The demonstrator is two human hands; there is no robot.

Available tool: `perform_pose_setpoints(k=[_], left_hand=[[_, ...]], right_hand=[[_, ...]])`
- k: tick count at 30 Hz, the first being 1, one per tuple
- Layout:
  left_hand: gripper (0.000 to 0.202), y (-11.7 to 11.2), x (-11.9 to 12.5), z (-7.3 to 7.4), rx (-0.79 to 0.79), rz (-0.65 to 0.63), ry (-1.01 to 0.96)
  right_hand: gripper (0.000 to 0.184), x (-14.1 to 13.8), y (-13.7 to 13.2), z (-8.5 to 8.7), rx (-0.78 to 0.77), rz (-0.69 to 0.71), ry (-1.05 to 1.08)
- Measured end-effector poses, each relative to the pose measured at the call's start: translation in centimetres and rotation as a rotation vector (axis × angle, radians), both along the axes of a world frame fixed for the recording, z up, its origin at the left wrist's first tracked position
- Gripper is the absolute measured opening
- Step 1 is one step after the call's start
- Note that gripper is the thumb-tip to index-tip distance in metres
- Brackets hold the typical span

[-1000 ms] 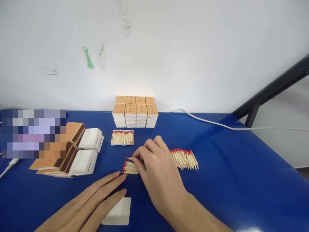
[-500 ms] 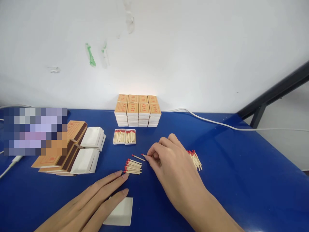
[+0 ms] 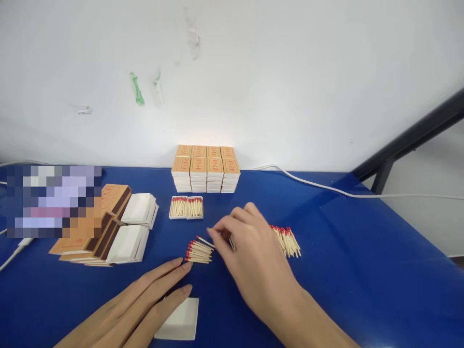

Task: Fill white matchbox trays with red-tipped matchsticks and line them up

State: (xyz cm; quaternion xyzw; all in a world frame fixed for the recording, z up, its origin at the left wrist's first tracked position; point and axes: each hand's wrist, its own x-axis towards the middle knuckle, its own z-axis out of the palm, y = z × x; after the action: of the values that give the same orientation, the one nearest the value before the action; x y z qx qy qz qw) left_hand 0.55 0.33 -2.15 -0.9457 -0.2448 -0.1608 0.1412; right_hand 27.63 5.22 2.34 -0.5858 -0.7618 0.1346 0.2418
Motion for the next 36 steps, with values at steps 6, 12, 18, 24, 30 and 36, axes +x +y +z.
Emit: perform_pose_setpoints(k=[6,12,18,24,30,36], left_hand=[[0.052,0.2,0.3,0.2,0.006,-0.011,0.019],[0.053,0.1,0.2,0.0,-0.002,-0.008,0.009],[0.050,0.0,0.0,-0.2,-0.001,-0.001,-0.017],[0.058,0.0,0.1,-0.1,0.005,-0.001,0.014],[0.051,0.2,0.1,0.2,0.013,-0.006,0.027],[0.047,0.2,0.2,0.1,-0.027,0.001,0.017]], right_hand=[[0.023,0.8,0.4,-0.9,0.126,-0.126,-0.141],[0.016,-0.1,0.4,-1.4,0.136,-0.081,-0.102],[0.014,-1.2,0.3,-1.3,0.064,-0.015,0.030],[0.030,-1.3,0.0,-0.2,-0.080,0.022,0.129],[0.022,0.8,0.1,0.5,0.100,-0.080,0.003],[0.023,1.6,-1.2,0.0,0.231,-0.065,-0.275]])
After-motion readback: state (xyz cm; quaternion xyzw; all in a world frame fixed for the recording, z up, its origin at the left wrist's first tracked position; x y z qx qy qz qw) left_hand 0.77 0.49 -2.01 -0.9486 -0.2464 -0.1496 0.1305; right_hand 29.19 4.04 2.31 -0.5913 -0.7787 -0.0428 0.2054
